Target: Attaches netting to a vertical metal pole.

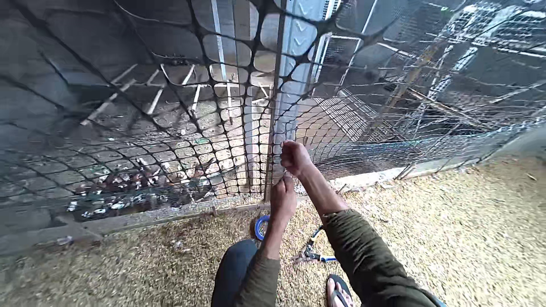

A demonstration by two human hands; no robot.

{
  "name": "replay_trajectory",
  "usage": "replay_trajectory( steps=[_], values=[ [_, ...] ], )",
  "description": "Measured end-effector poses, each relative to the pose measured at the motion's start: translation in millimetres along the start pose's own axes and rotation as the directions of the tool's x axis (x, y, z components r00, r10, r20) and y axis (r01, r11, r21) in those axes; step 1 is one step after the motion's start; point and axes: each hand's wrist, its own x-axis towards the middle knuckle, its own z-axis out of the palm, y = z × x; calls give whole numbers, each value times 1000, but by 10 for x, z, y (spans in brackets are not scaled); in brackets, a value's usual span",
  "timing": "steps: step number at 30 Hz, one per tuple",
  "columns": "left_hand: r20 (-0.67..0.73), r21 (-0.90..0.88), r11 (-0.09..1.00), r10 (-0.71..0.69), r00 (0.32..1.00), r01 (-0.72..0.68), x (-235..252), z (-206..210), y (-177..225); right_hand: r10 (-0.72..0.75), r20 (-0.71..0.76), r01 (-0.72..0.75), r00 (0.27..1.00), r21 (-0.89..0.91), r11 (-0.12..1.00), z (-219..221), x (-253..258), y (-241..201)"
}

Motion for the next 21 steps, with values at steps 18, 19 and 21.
replay_trajectory(
  steps=[18, 19, 21],
  values=[
    [-15, -425, 904, -58, 998, 46, -33, 124, -132, -43, -67, 34, 997, -125, 992, 71, 178, -123],
    [-26, -441, 897, -61, 998, 43, -37, 103, -153, -40, -59, 33, 997, -117, 993, 118, 185, -100],
    [-36, -469, 882, -68, 997, 43, -48, 123, -118, -37, -56, 31, 998, -102, 994, 141, 189, -108]
  ],
)
